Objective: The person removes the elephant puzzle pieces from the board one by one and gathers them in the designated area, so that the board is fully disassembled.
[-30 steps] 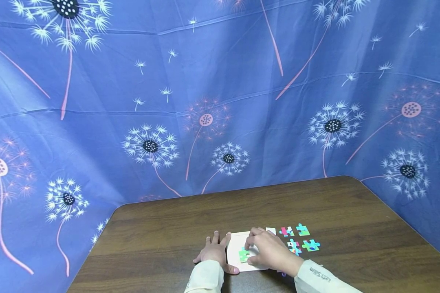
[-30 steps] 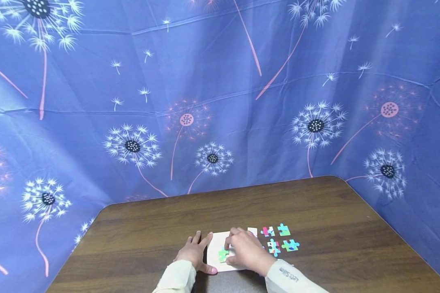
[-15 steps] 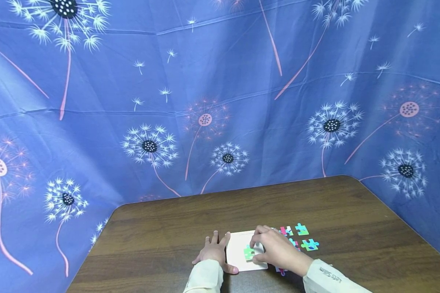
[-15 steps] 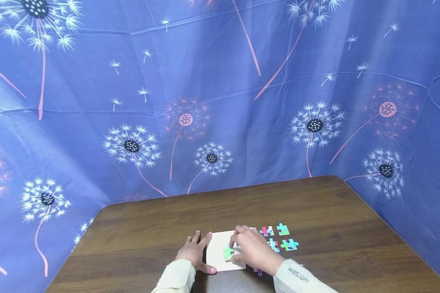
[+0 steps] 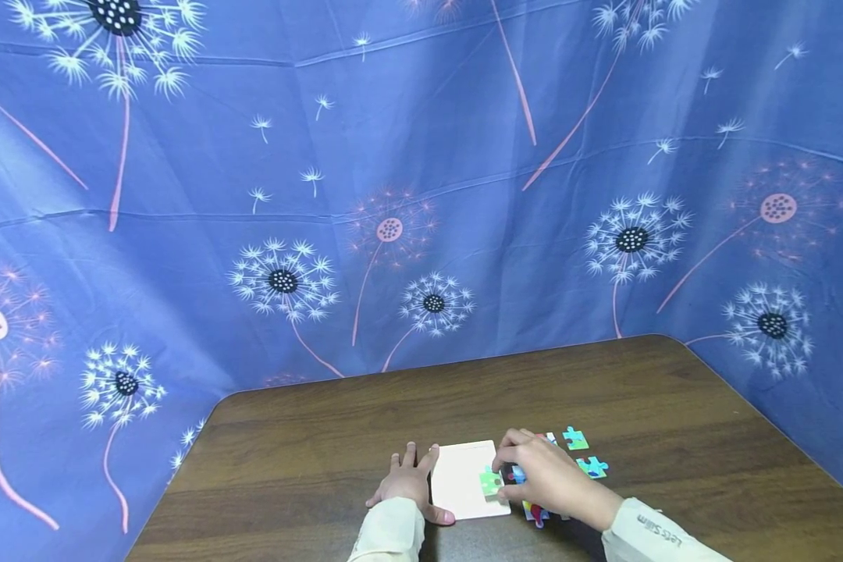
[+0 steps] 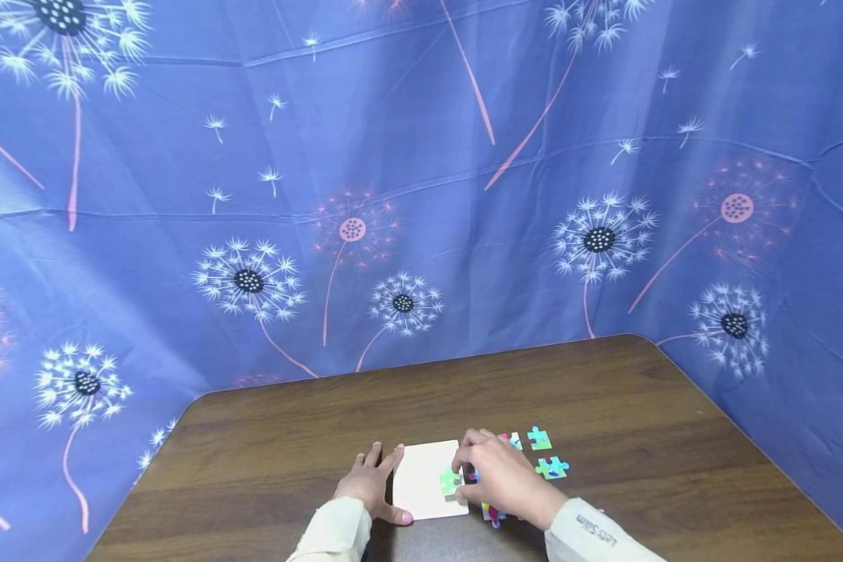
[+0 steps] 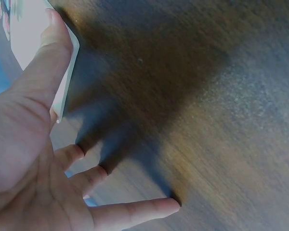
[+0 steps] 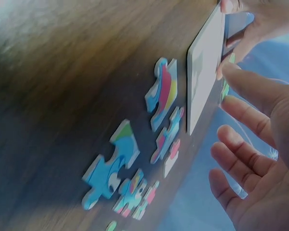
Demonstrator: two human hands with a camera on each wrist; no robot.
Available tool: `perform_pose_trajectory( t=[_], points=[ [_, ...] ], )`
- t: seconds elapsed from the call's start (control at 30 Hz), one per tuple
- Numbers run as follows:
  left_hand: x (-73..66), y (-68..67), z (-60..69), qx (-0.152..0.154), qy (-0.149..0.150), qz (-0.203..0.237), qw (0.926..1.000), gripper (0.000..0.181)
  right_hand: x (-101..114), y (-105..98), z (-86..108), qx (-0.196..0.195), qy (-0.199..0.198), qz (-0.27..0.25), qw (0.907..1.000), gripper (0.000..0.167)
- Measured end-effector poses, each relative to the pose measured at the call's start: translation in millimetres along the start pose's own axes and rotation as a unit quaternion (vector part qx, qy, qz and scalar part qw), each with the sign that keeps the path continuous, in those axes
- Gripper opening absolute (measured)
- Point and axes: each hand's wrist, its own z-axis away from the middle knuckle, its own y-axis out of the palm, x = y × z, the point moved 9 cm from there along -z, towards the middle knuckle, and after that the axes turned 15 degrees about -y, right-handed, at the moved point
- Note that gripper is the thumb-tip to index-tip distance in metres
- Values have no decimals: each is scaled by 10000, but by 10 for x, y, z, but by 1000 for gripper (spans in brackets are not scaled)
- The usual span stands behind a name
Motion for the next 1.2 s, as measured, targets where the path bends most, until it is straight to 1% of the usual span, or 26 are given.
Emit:
perform_pose_trajectory(
  t=[0.13,0.23,0.57,0.77,0.9,1.07,1.2],
  points=[
    [14,32,-36,-17,-39,-79,10000,105,-17,-43,41,-58,-34,133,9999,22],
    [18,33,-33,-13,-64,-129,9999,105,-27,-83,78,-159,-84,266,9995,23],
    [10,4,-2,23,-65,-164,9998,103,-136,-135,236,-56,74,-9,10000,23],
    [2,-4,3,2,-45,-176,9998,103,-169,-191,318,-110,29,187,9998,23],
    [-3,-11,19,7,-28,-145,9999,103,-177,-228,372,-194,-74,352,9992,22],
    [0,-3,12,32,-34,-107,9999,103,-186,-270,426,-293,-263,293,9988,23],
    [-1,4,11,64,-33,-91,9999,103,-218,-287,475,-192,-184,237,9994,24]
  ],
)
